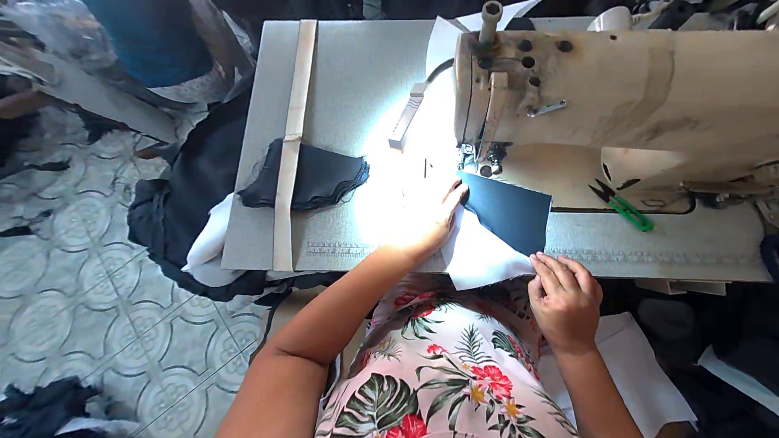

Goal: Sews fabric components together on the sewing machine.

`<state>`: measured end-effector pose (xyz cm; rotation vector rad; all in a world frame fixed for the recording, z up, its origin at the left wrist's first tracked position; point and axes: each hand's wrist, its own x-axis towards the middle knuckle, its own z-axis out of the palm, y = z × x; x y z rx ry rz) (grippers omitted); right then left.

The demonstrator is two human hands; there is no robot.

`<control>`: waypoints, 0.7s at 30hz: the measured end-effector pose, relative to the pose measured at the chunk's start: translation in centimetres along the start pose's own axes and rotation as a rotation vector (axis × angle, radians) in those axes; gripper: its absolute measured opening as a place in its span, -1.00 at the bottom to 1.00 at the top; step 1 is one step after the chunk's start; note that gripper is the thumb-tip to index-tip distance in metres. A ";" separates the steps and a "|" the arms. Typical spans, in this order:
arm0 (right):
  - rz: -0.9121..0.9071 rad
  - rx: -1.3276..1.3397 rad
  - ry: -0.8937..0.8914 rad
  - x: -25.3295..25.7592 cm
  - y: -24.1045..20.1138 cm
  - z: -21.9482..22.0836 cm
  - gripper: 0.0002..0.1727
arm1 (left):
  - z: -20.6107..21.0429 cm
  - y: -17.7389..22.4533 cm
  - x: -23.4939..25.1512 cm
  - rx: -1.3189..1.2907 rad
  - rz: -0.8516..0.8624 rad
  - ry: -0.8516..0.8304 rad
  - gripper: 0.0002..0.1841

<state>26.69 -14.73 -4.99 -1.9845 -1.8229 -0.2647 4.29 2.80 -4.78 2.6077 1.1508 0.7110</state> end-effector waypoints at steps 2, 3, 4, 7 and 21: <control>0.004 0.004 -0.016 0.1 0.1 0.0 -0.63 | 0.2 -0.1 0.2 -0.006 -0.002 -0.002 -0.59; 0.007 0.003 -0.020 0.2 0.2 0.1 -0.63 | 0.3 -0.1 0.3 0.003 0.001 -0.001 -0.59; 0.007 0.003 -0.023 0.2 0.2 0.1 -0.63 | 0.4 -0.3 0.4 0.012 0.013 0.005 -0.59; 0.007 0.010 -0.025 0.4 0.3 0.0 -0.62 | 0.4 -0.5 0.7 0.045 0.034 -0.005 -0.58; -0.003 0.030 -0.034 0.9 0.5 0.2 -0.60 | 0.6 -1.0 1.2 0.042 0.021 -0.004 -0.57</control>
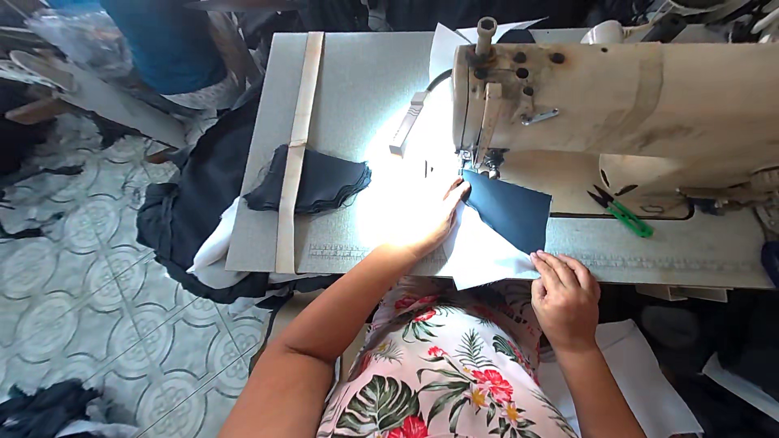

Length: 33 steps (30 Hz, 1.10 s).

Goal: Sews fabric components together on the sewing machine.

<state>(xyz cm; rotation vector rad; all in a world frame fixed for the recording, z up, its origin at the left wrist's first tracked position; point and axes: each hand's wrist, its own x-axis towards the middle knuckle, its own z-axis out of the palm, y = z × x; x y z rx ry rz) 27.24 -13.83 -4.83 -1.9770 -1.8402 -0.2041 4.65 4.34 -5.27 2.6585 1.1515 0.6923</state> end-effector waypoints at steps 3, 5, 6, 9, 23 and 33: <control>-0.007 -0.001 -0.004 0.2 -0.1 0.1 -0.60 | -0.3 -0.2 0.4 0.026 -0.037 0.008 -0.58; -0.010 0.005 -0.003 0.3 -0.3 0.2 -0.60 | -1.2 0.3 0.7 0.036 -0.049 -0.032 -0.57; -0.011 0.009 0.000 0.4 -0.4 0.2 -0.60 | -1.8 1.0 0.7 0.021 -0.039 -0.067 -0.56; -0.014 0.011 -0.006 0.5 -0.4 0.1 -0.61 | -2.8 4.3 0.4 -0.014 0.032 -0.206 -0.54; -0.035 0.042 -0.039 1.8 -4.0 0.6 -0.67 | -6.4 7.3 1.1 -0.035 -0.055 -0.504 -0.52; 0.034 0.243 -0.145 4.1 -3.1 0.2 -0.67 | -2.5 6.9 -1.9 -0.010 0.292 -0.308 -0.67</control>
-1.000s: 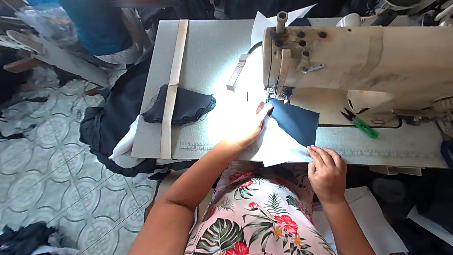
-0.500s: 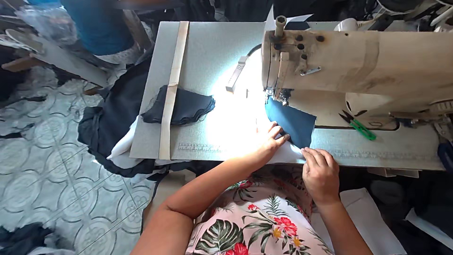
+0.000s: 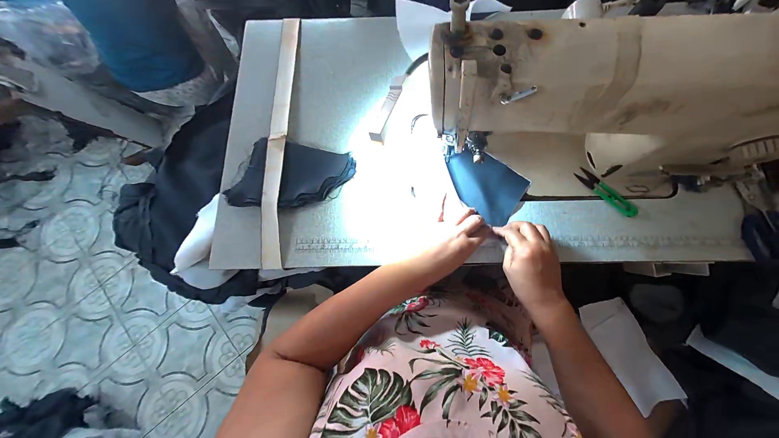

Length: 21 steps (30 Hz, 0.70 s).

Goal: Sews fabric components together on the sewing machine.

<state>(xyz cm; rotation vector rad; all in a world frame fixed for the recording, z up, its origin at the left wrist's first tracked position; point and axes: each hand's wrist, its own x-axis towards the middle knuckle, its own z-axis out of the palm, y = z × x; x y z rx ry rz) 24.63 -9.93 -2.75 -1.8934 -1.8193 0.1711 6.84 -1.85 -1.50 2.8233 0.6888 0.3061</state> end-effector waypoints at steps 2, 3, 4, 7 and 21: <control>0.026 0.088 -0.035 0.4 0.7 -0.5 -0.63 | 0.6 0.1 -0.6 0.009 -0.022 -0.030 -0.61; 0.042 0.131 -0.053 0.6 0.9 -0.7 -0.60 | 0.7 0.2 -0.9 0.036 -0.028 -0.042 -0.57; 0.056 0.161 -0.070 0.7 1.2 -0.9 -0.58 | 0.6 0.4 -1.0 0.022 -0.034 -0.063 -0.53; 0.084 0.198 -0.097 1.0 1.5 -1.2 -0.53 | 0.5 1.1 -1.2 -0.005 -0.059 -0.072 -0.47; -0.169 0.084 0.072 0.0 2.5 0.6 -0.64 | -0.2 1.2 -0.1 -0.036 -0.317 0.109 -0.54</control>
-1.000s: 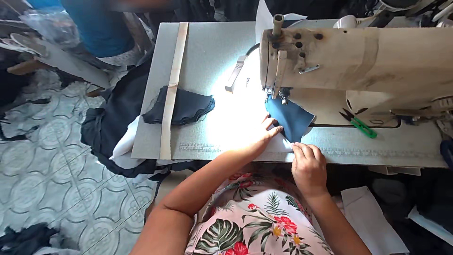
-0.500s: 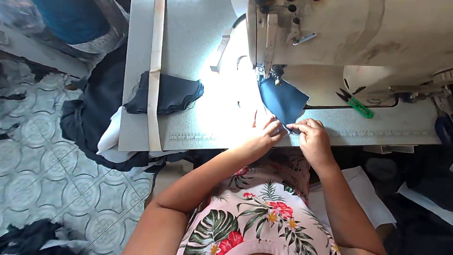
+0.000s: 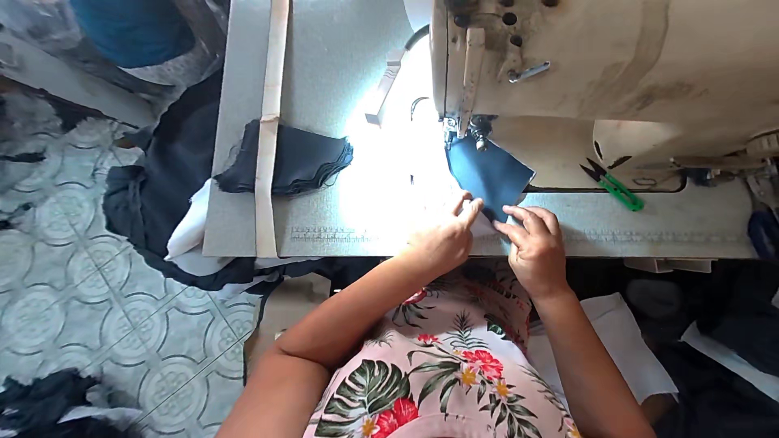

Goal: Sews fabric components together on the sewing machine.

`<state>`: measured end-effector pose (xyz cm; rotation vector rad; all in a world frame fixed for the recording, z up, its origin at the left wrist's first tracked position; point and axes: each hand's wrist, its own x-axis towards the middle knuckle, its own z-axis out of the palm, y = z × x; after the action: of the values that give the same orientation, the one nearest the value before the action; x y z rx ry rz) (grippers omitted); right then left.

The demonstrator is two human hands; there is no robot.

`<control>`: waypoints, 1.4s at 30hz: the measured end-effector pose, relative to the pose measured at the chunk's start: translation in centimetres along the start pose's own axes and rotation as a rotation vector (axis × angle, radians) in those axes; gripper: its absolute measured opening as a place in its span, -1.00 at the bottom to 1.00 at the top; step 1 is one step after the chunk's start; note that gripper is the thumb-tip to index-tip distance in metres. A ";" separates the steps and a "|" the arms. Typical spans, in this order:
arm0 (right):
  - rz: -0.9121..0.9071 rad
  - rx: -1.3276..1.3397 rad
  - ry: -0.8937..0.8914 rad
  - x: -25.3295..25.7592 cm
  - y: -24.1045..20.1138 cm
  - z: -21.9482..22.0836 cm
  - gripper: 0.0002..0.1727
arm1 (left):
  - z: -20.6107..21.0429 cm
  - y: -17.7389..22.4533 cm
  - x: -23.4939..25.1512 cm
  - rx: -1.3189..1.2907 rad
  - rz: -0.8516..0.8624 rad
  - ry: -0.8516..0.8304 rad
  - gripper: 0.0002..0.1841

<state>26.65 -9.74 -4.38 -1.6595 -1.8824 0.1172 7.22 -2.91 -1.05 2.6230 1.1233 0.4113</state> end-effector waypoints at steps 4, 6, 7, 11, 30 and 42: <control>-0.060 -0.022 -0.019 -0.1 0.2 0.2 -0.66 | 0.0 0.2 0.7 0.004 -0.157 -0.018 -0.46; -0.066 -0.037 -0.032 -0.1 -0.1 0.2 -0.65 | 0.0 0.2 0.8 0.032 -0.176 -0.030 -0.48; -0.069 -0.048 -0.038 -0.2 -0.3 0.3 -0.66 | -0.1 0.3 0.8 0.046 -0.190 -0.043 -0.50; -0.068 -0.094 -0.068 0.0 -1.7 0.5 -0.68 | -1.1 0.5 1.1 0.085 -0.243 -0.117 -0.56; 0.019 -0.240 0.003 5.1 -7.3 5.8 -0.77 | -1.8 -4.0 0.6 0.189 -0.131 -0.006 -0.75; 0.112 -0.126 -0.042 9.4 -6.5 7.9 -0.56 | 0.1 -9.6 4.5 0.061 -0.048 0.225 -0.62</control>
<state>16.93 0.19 -4.14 -1.8612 -1.8607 0.0807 3.85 6.82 -3.71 2.6464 1.2827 0.6860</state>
